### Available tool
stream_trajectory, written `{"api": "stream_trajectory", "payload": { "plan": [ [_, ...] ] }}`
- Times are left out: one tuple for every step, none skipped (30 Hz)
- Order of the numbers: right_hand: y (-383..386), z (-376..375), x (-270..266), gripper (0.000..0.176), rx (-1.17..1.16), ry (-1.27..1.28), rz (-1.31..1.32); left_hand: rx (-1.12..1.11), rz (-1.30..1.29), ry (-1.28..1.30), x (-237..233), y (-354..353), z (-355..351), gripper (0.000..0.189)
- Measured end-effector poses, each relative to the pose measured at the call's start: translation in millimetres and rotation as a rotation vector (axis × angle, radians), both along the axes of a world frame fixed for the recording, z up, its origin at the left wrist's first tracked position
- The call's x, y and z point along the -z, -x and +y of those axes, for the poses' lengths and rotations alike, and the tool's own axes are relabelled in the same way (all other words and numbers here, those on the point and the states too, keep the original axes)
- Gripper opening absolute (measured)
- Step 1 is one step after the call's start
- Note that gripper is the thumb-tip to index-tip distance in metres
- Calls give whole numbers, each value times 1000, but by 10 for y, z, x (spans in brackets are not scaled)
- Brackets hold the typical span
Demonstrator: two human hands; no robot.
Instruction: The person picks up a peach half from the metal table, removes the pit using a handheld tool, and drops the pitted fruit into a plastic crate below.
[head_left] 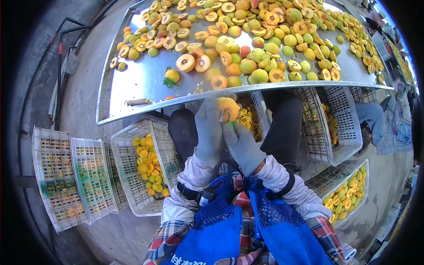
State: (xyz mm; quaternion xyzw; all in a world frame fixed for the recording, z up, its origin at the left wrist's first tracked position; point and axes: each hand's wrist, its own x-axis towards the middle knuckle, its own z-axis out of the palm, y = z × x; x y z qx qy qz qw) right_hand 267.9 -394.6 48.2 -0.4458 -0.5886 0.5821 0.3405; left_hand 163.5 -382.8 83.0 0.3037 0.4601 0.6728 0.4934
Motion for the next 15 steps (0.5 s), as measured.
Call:
{"api": "stream_trajectory", "payload": {
  "plan": [
    [-20,13,-2,40,-30,53,31,8,-8,-9,1,-4,0,43],
    [-39,31,-4,41,-59,106,63,17,-16,-18,6,-5,1,43],
    [-73,66,-131,40,-138,322,121,26,-23,-26,13,-5,0,42],
    [-126,113,-374,41,-217,538,180,38,-29,-18,24,-2,-3,43],
    [-173,146,-534,42,-293,757,241,51,-36,-7,41,2,-9,44],
    [-207,173,-584,44,-340,857,286,64,-42,3,59,8,-6,44],
    [-240,205,-621,45,-388,955,331,91,-35,-6,91,24,4,44],
    [-275,224,-632,46,-438,1051,376,117,-29,-16,134,48,10,44],
    [-311,240,-605,48,-501,1092,484,144,-22,-26,153,60,17,44],
    [-342,264,-551,50,-567,1128,592,226,-202,-16,136,48,20,44],
    [-353,275,-489,52,-634,1164,699,304,-383,-4,105,26,3,44],
    [-341,269,-410,51,-641,1176,792,379,-564,13,93,19,-14,44],
    [-327,265,-320,51,-646,1184,885,277,-391,52,135,38,14,39],
    [-322,271,-248,51,-650,1189,974,176,-220,88,228,70,67,36],
    [-331,300,-191,51,-635,1175,967,70,-49,124,332,103,106,32]
  ]
}}
